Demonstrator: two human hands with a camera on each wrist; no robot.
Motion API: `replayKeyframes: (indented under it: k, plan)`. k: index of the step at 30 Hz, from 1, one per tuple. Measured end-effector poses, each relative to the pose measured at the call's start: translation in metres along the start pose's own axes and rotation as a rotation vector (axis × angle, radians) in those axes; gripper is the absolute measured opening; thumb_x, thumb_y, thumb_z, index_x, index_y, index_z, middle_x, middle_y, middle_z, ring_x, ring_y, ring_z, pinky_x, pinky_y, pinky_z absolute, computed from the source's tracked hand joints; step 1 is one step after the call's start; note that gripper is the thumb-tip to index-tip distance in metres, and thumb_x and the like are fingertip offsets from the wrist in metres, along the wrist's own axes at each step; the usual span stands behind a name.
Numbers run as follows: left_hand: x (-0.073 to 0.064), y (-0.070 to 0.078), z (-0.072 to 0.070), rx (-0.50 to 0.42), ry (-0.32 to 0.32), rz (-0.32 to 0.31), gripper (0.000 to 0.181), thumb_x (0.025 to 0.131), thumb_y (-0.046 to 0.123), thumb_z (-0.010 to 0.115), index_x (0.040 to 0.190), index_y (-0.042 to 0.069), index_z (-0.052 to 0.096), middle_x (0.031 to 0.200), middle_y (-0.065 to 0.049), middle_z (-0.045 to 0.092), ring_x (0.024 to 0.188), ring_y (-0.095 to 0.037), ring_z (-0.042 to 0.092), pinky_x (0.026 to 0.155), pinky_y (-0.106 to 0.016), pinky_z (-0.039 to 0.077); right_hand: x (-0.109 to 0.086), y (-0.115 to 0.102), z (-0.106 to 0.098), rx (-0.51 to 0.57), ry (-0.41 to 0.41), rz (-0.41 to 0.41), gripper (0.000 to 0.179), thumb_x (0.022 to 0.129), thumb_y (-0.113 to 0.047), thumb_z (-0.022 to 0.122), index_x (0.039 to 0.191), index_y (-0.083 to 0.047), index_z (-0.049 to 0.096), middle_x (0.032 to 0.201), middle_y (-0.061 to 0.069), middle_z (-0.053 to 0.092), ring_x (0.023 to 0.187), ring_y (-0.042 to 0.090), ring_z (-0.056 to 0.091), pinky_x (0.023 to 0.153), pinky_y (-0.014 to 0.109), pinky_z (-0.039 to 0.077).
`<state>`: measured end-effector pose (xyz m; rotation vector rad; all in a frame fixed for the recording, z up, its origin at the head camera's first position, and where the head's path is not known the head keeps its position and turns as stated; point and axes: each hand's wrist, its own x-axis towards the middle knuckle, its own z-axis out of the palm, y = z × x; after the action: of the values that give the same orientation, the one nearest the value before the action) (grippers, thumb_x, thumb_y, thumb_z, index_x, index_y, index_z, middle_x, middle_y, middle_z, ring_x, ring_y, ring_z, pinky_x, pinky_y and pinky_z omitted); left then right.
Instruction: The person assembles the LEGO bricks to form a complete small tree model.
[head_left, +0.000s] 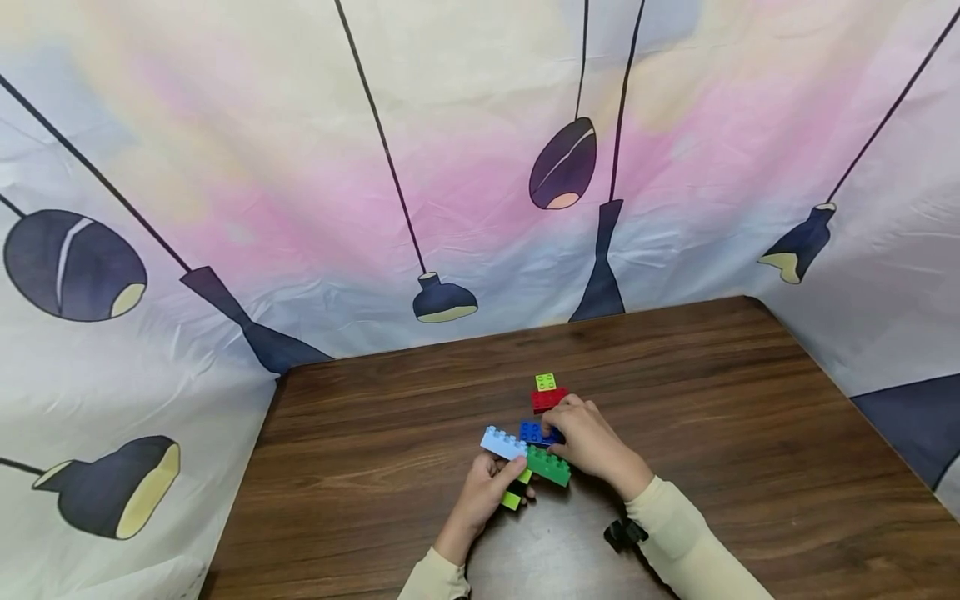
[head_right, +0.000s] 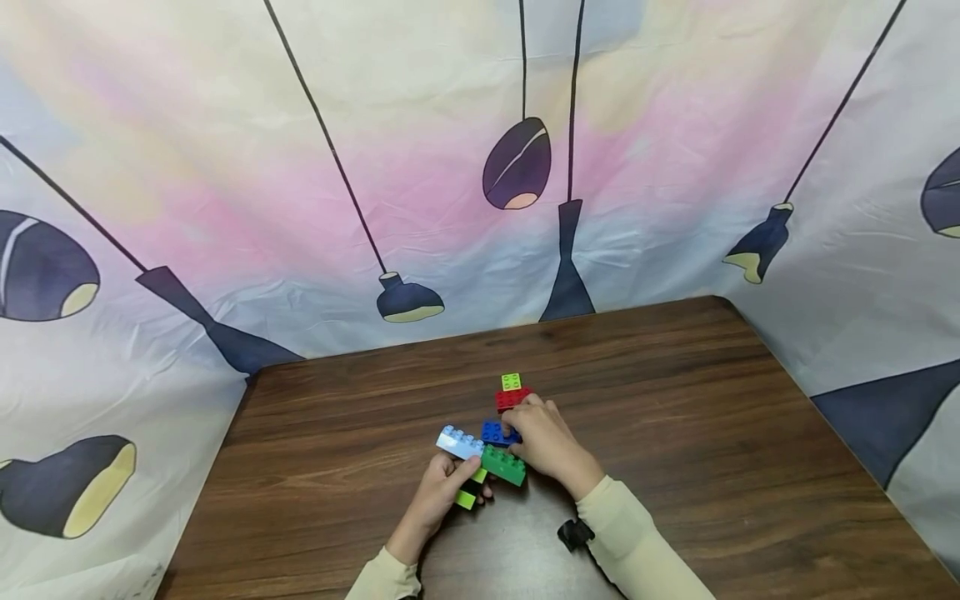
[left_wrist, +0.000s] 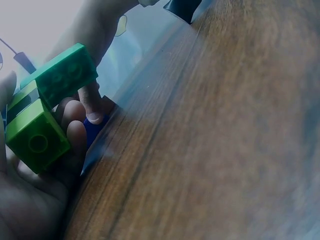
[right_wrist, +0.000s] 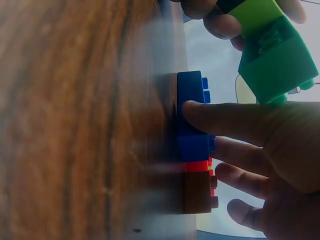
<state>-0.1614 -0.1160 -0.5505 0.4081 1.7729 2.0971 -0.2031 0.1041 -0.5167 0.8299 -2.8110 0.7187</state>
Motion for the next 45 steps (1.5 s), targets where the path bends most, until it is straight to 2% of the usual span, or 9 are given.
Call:
replayKeyframes:
  k: [10, 13, 19, 26, 36, 45]
  plan:
    - [0.001, 0.001, 0.0, 0.008, 0.01, -0.018, 0.019, 0.109, 0.017, 0.058, 0.107, -0.001, 0.062, 0.076, -0.004, 0.07, 0.062, -0.011, 0.069, 0.058, -0.025, 0.058, 0.001, 0.005, -0.004, 0.21, 0.003, -0.026, 0.018, 0.089, -0.002, 0.084, 0.097, -0.011, 0.07, 0.102, 0.004, 0.073, 0.098, 0.024, 0.065, 0.085, 0.044, 0.057]
    - [0.001, 0.001, 0.0, 0.007, 0.01, -0.02, 0.019, 0.109, 0.018, 0.058, 0.108, -0.001, 0.062, 0.075, -0.002, 0.07, 0.062, -0.011, 0.069, 0.058, -0.024, 0.058, 0.002, 0.007, -0.007, 0.284, -0.001, -0.037, 0.016, 0.092, -0.003, 0.081, 0.103, -0.009, 0.07, 0.107, 0.006, 0.073, 0.1, 0.023, 0.068, 0.085, 0.043, 0.059]
    - [0.002, 0.001, 0.001, 0.008, 0.013, -0.023, 0.021, 0.11, 0.018, 0.057, 0.107, -0.002, 0.063, 0.072, -0.002, 0.069, 0.06, -0.01, 0.067, 0.056, -0.023, 0.057, 0.002, 0.009, -0.012, 0.455, -0.034, -0.006, 0.019, 0.1, -0.012, 0.075, 0.118, -0.009, 0.071, 0.115, 0.006, 0.073, 0.095, 0.014, 0.068, 0.082, 0.033, 0.058]
    - [0.002, 0.001, 0.001, 0.01, 0.018, -0.022, 0.022, 0.111, 0.019, 0.055, 0.11, -0.002, 0.062, 0.071, -0.01, 0.068, 0.058, -0.011, 0.066, 0.055, -0.023, 0.056, 0.002, 0.006, -0.018, 0.606, -0.077, 0.005, 0.025, 0.103, -0.019, 0.072, 0.126, -0.01, 0.071, 0.115, 0.002, 0.072, 0.098, 0.014, 0.067, 0.086, 0.032, 0.058]
    - [0.001, -0.001, 0.001, 0.03, 0.018, 0.007, 0.026, 0.111, 0.018, 0.055, 0.115, -0.007, 0.06, 0.072, -0.005, 0.068, 0.059, -0.01, 0.065, 0.056, -0.023, 0.055, 0.0, 0.005, -0.021, 0.727, -0.109, -0.058, 0.029, 0.106, -0.017, 0.067, 0.131, -0.004, 0.069, 0.114, 0.007, 0.072, 0.101, 0.017, 0.067, 0.083, 0.031, 0.058]
    - [0.002, -0.001, 0.001, 0.037, 0.024, -0.023, 0.031, 0.111, 0.018, 0.055, 0.12, -0.011, 0.06, 0.07, -0.001, 0.067, 0.06, -0.01, 0.065, 0.056, -0.023, 0.055, 0.0, 0.005, -0.022, 0.777, -0.15, -0.072, 0.03, 0.107, -0.012, 0.065, 0.134, -0.001, 0.067, 0.117, 0.011, 0.071, 0.105, 0.021, 0.067, 0.088, 0.032, 0.058]
